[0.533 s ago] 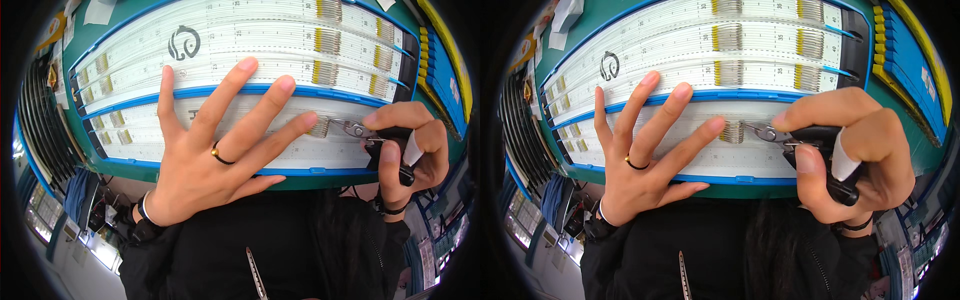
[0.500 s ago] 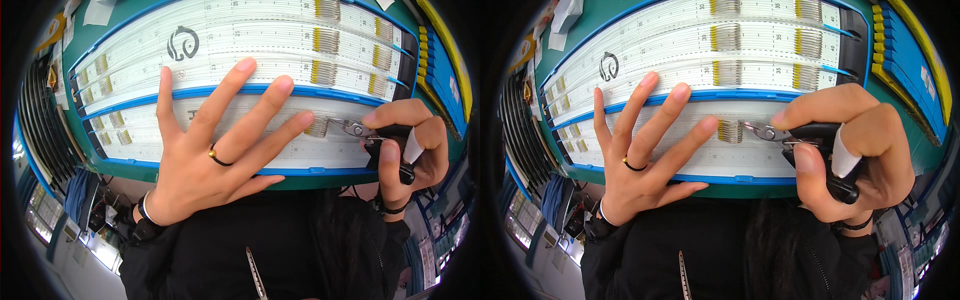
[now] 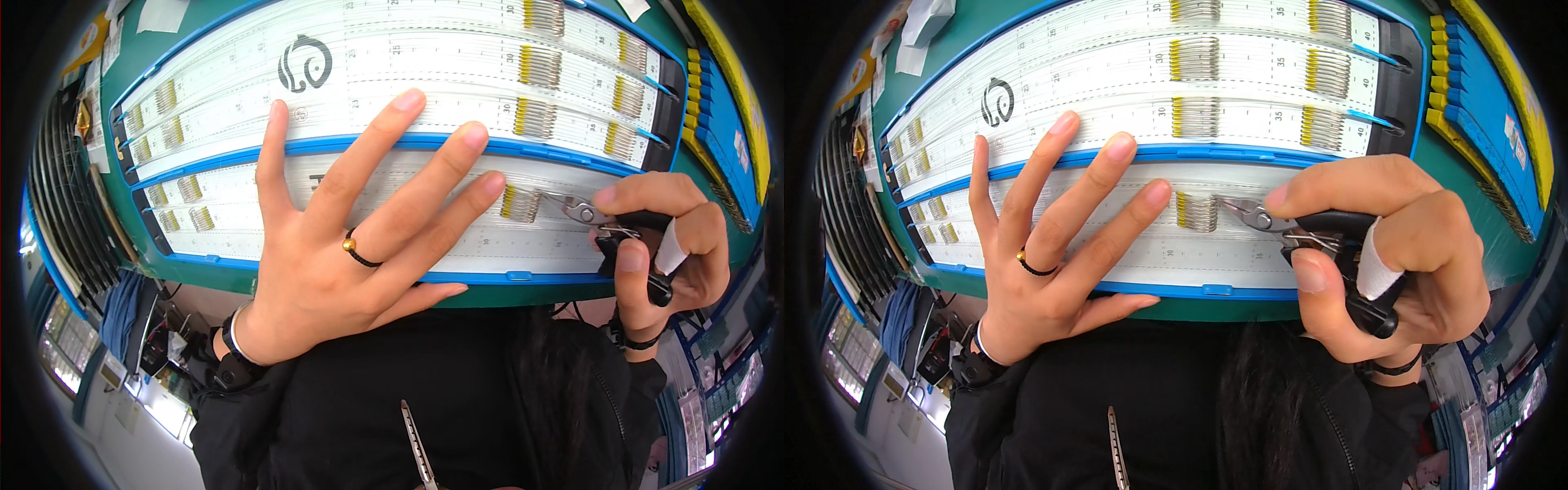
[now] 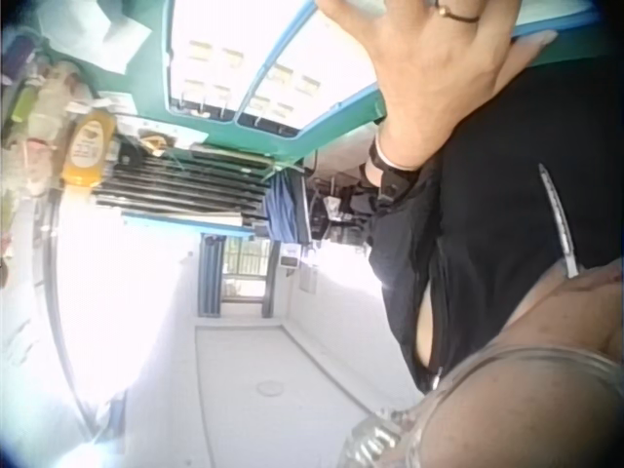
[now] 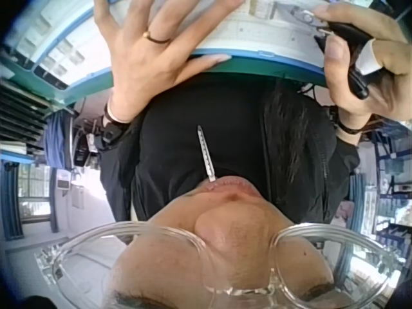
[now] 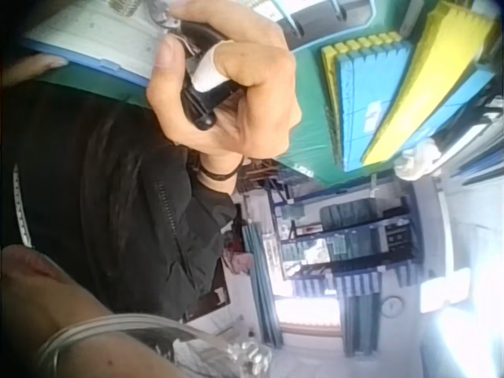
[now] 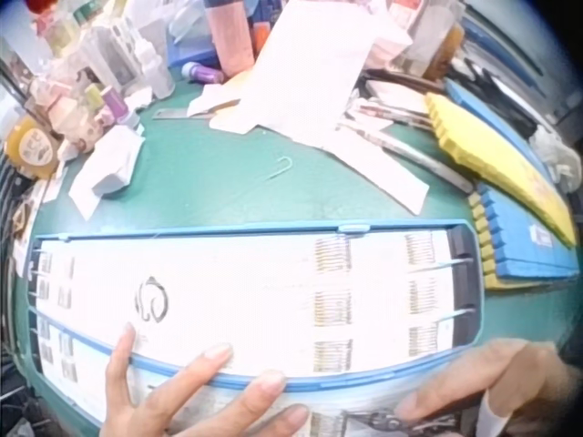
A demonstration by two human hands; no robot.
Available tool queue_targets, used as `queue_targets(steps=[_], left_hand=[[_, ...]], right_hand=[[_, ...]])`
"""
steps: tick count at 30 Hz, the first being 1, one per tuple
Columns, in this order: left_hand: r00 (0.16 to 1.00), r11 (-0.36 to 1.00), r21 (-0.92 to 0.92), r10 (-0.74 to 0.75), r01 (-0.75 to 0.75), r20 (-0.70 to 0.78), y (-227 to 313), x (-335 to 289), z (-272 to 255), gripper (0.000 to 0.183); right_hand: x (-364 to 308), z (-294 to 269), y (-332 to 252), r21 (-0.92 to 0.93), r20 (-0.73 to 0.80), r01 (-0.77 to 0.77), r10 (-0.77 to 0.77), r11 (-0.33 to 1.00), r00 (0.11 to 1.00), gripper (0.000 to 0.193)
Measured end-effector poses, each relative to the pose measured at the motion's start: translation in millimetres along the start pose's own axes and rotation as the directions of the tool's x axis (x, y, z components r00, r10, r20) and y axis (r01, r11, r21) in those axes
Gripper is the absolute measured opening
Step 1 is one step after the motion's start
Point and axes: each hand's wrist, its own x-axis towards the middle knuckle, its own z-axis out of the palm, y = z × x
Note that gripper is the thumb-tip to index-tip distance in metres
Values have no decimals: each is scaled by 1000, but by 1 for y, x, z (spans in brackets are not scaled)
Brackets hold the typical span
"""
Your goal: Cutting the excess leads of electronic components mounted on a strip using side cutters.
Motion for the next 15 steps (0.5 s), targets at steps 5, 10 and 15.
queue_targets(steps=[5,10,15], left_hand=[[999,999,-28,-36,35,-8,2,-2,0,61],[1000,999,-40,-18,18,-21,0,-1,1,61],[999,999,-48,-21,19,-45,2,-3,3,59]], right_hand=[[-4,3,-4,116,-84,-50,60,992,995,30],[-5,-9,1,157,96,13,-29,987,995,28],[-4,-8,1,120,112,23,-36,993,993,28]])
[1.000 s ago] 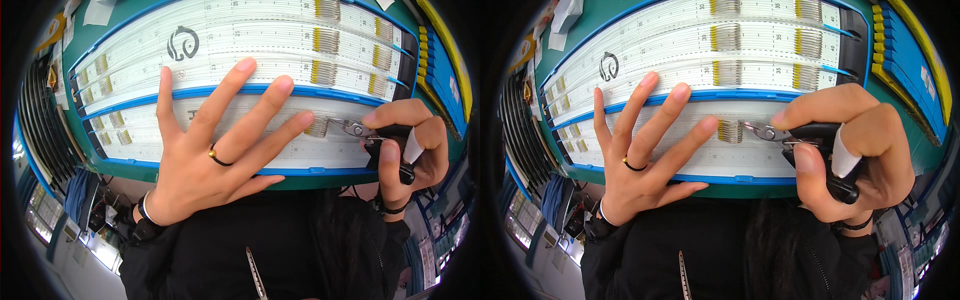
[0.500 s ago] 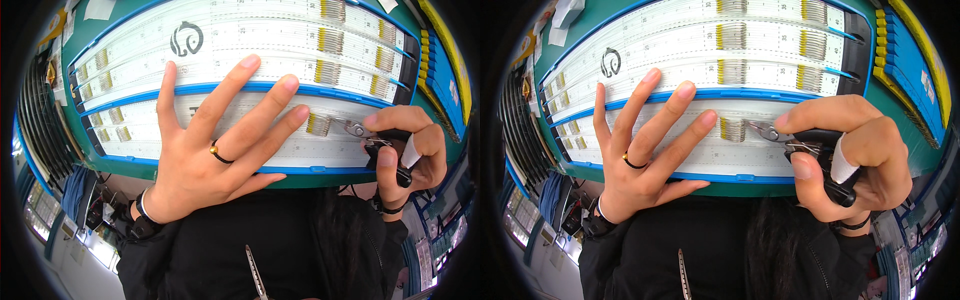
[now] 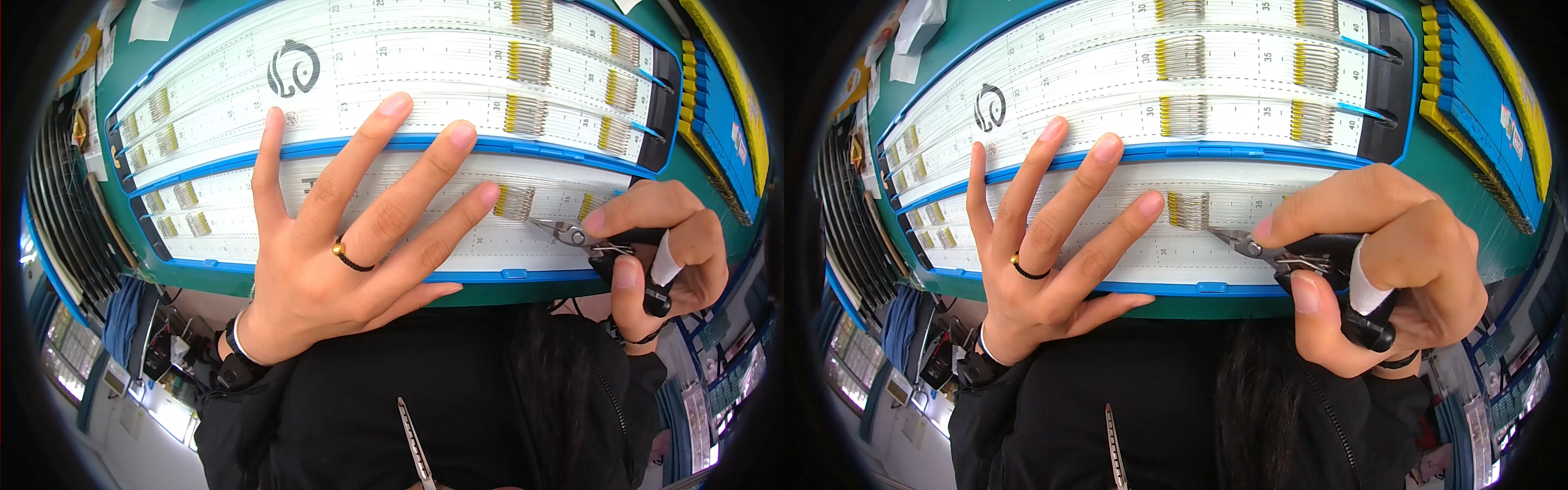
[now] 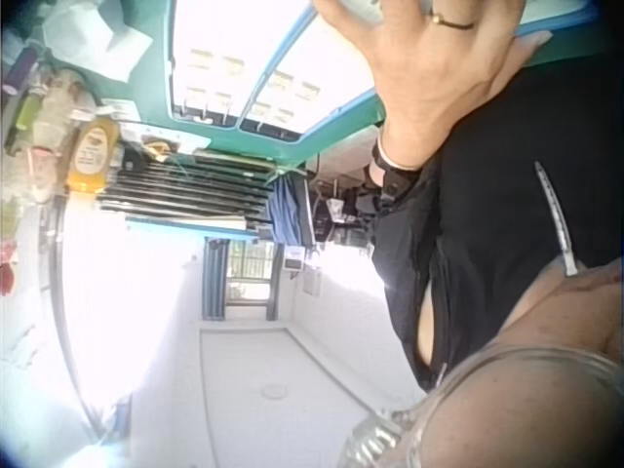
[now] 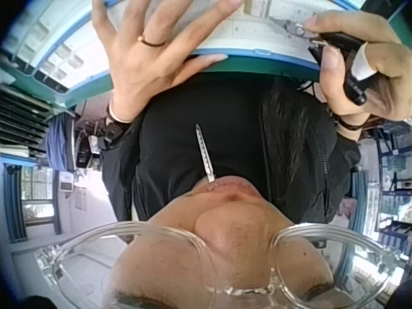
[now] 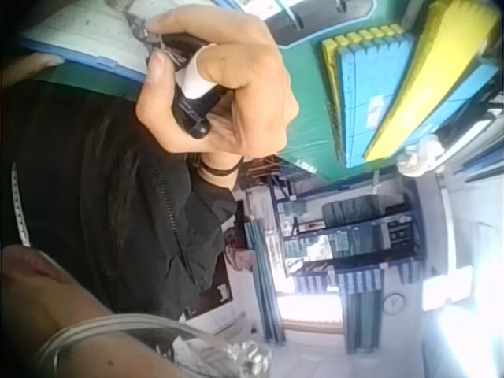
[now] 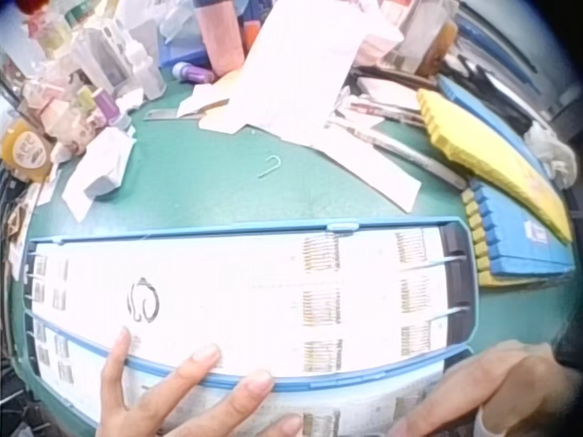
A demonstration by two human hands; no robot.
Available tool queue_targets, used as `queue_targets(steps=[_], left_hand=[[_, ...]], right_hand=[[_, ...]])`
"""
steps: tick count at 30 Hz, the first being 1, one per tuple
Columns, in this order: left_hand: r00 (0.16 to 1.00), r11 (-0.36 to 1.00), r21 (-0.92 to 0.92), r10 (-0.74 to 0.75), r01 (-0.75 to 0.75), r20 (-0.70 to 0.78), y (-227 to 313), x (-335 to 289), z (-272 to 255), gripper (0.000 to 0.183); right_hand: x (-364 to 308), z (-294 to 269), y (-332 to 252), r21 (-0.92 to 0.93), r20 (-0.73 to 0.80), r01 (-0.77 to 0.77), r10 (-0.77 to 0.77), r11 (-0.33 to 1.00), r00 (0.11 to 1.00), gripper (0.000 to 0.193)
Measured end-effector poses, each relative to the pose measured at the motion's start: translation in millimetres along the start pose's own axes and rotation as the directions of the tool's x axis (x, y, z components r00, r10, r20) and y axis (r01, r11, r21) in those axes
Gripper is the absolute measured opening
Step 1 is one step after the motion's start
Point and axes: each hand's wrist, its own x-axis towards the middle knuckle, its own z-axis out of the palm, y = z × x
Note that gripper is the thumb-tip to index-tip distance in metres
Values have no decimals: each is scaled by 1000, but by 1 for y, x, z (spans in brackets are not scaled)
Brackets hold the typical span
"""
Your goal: Cutting the excess leads of electronic components mounted on a strip using side cutters.
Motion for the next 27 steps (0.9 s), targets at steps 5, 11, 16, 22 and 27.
queue_targets(steps=[5,11,16,22,27], left_hand=[[1000,1000,-4,-6,6,-13,0,-1,-1,58],[1000,1000,-14,2,-2,-23,0,-1,3,57],[1000,1000,-9,-1,0,-17,0,-1,1,57],[1000,1000,-7,3,-3,-13,-1,-1,1,57],[1000,1000,-14,-1,1,-13,-1,-1,0,57]], right_hand=[[1,0,-1,16,-2,-7,7,1000,1000,27],[0,-1,0,3,-3,-8,8,1000,1000,27],[-2,3,-1,13,-39,-18,19,1000,999,28],[-1,2,0,-20,-46,-25,24,999,999,29],[1,3,-1,-16,-83,-23,21,1000,996,30]])
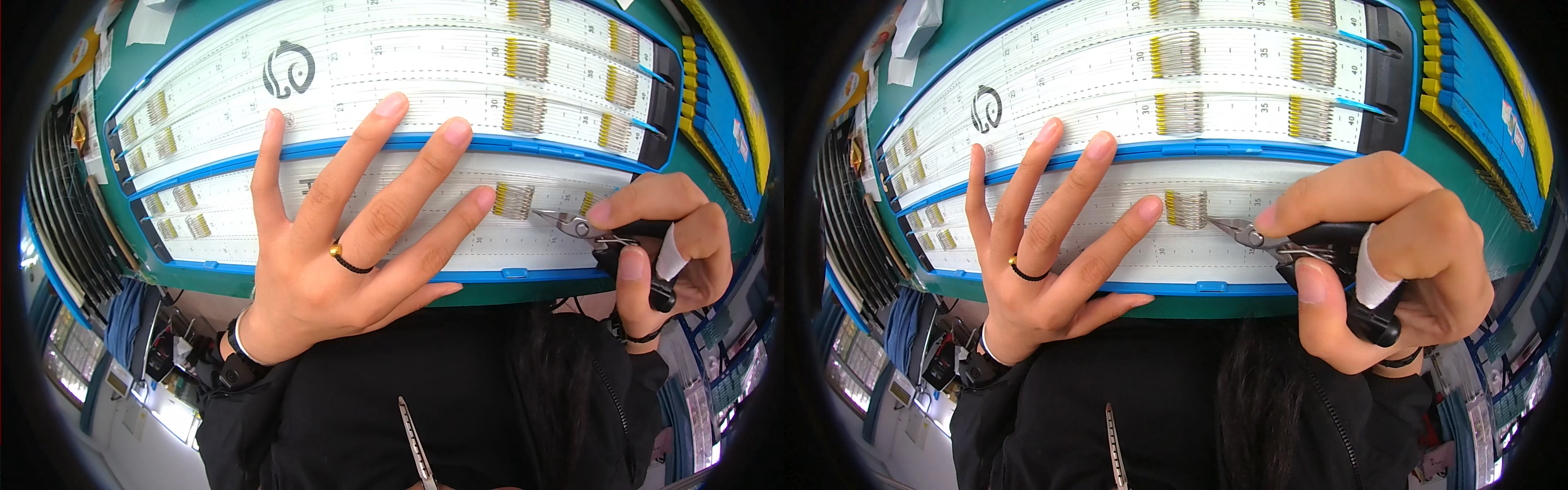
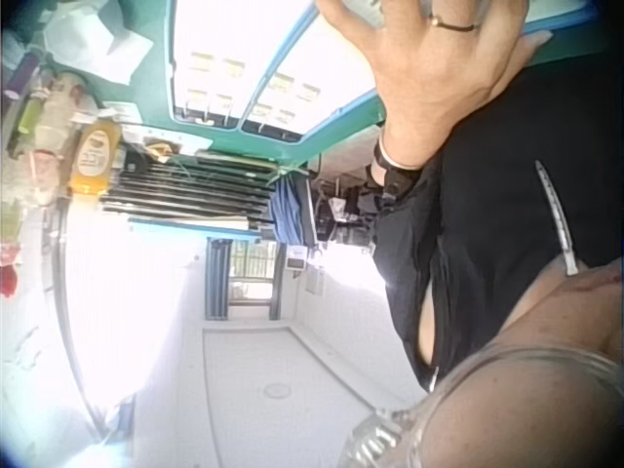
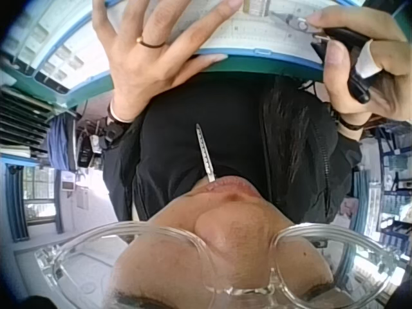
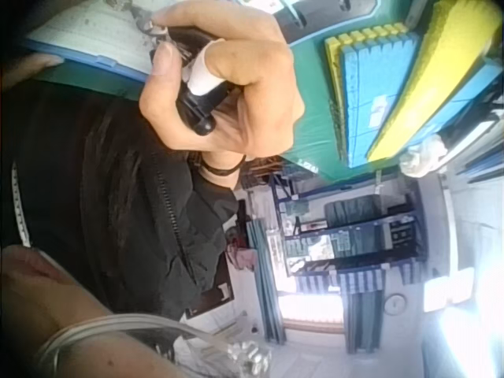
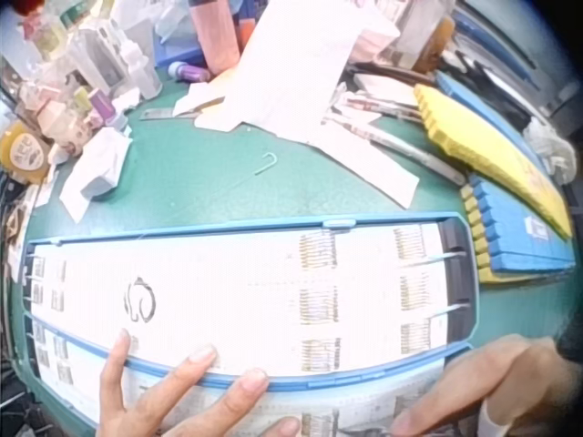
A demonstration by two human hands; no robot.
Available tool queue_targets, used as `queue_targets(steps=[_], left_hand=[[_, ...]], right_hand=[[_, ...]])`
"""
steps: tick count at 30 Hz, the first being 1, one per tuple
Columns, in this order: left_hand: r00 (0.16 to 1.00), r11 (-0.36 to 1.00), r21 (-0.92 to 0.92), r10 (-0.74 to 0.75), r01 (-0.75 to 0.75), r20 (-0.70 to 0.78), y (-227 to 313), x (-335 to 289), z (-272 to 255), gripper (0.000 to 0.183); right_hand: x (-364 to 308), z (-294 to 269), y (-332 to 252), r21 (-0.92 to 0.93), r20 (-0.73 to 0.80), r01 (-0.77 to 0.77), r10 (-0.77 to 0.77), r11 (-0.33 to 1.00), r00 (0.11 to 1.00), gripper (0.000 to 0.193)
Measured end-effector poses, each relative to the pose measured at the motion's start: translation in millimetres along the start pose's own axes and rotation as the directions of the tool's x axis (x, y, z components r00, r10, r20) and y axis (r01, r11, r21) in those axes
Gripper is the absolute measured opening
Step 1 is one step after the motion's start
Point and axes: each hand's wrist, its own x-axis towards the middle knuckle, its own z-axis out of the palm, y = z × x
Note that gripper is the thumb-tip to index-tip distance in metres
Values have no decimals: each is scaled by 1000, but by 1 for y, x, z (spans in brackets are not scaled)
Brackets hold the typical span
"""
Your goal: Cutting the excess leads of electronic components mounted on a strip using side cutters.
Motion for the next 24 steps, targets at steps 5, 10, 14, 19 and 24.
queue_targets(steps=[5,10,14,19,24], left_hand=[[1000,1000,4,-1,1,3,1,0,-2,57],[1000,1000,-1,4,-4,-2,0,0,2,58],[1000,1000,5,6,-6,1,1,1,-1,57],[1000,1000,0,8,-8,-1,-1,0,0,57],[1000,1000,2,14,-14,-5,-1,1,0,57]], right_hand=[[0,0,-3,-16,0,-24,24,1000,1000,28],[-1,3,-3,-25,-27,-54,53,998,998,28],[-1,2,-3,-12,-26,-47,47,999,999,28],[1,0,-3,-9,-8,-52,52,999,999,27],[0,1,-3,-16,-7,-47,47,999,999,27]])
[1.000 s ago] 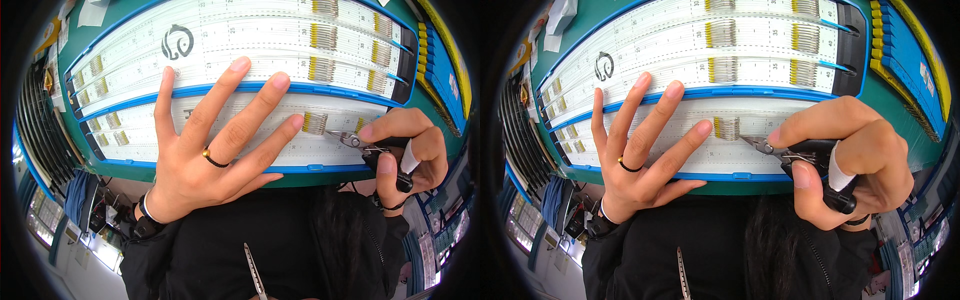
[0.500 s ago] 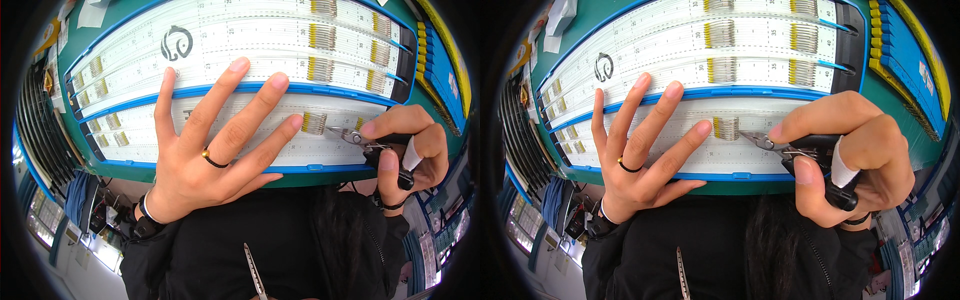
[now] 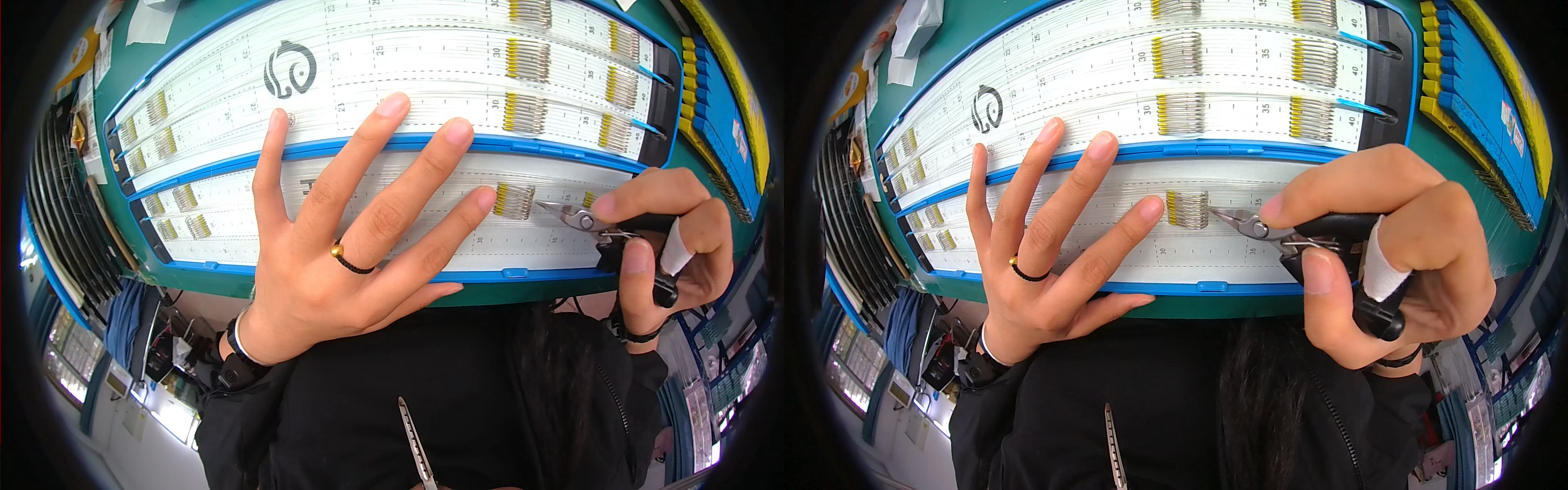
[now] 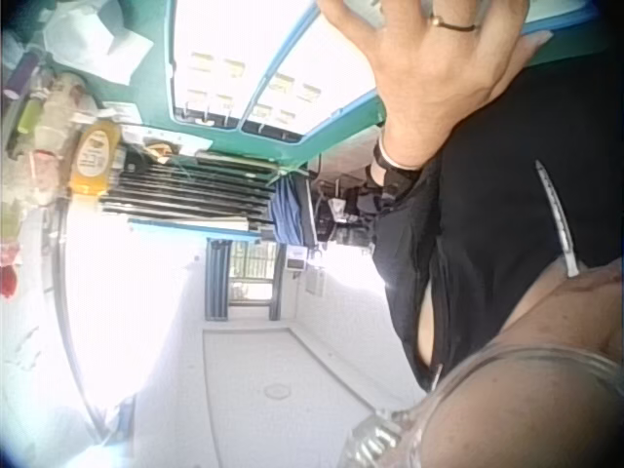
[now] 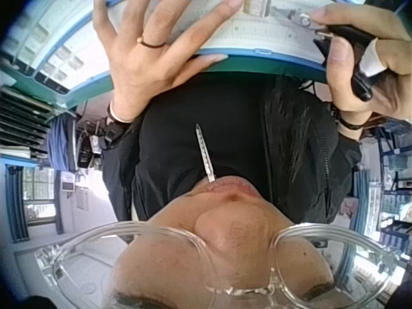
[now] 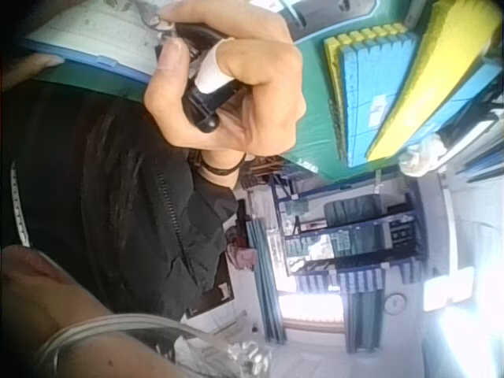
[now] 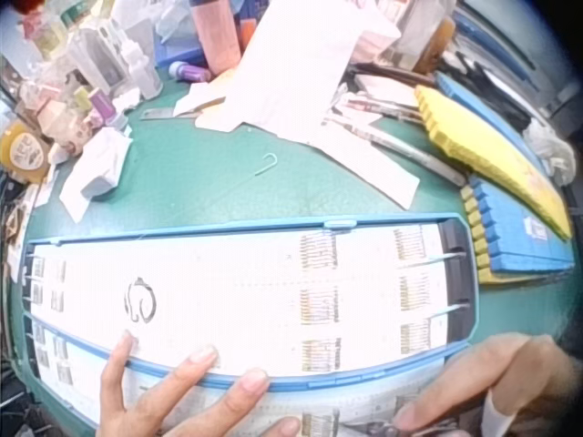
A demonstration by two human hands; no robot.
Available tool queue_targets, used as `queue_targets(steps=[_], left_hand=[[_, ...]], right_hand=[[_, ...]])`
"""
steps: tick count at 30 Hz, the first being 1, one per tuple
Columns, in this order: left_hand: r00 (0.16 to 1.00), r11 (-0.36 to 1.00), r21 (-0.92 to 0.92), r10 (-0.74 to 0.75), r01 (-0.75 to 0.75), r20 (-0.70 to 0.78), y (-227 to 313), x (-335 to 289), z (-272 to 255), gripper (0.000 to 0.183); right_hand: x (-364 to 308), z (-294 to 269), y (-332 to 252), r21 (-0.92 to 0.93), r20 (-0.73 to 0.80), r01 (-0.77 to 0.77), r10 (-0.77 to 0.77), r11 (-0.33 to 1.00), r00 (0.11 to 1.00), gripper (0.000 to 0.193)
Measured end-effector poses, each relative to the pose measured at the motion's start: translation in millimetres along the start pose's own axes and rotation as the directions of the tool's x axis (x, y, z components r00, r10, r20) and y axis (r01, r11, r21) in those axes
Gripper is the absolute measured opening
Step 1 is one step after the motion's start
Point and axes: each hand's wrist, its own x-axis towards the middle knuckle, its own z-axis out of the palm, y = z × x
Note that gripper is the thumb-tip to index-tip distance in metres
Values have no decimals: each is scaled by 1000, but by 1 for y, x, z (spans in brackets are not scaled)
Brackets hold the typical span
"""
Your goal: Cutting the excess leads of electronic components mounted on a strip using side cutters.
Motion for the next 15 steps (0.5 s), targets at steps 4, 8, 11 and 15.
queue_targets(steps=[4,8,11,15], left_hand=[[1000,1000,-2,-5,5,-5,0,0,0,57],[1000,1000,-6,-3,3,0,0,0,0,57],[1000,1000,4,-7,7,-1,1,1,0,57],[1000,1000,2,-8,8,2,1,0,0,57]], right_hand=[[0,1,0,-8,-6,-11,11,1000,1000,27],[0,1,-1,0,-15,-17,17,1000,1000,27],[0,2,-2,-2,-26,-34,34,999,999,27],[1,3,-3,-20,-26,-43,43,999,999,26]])
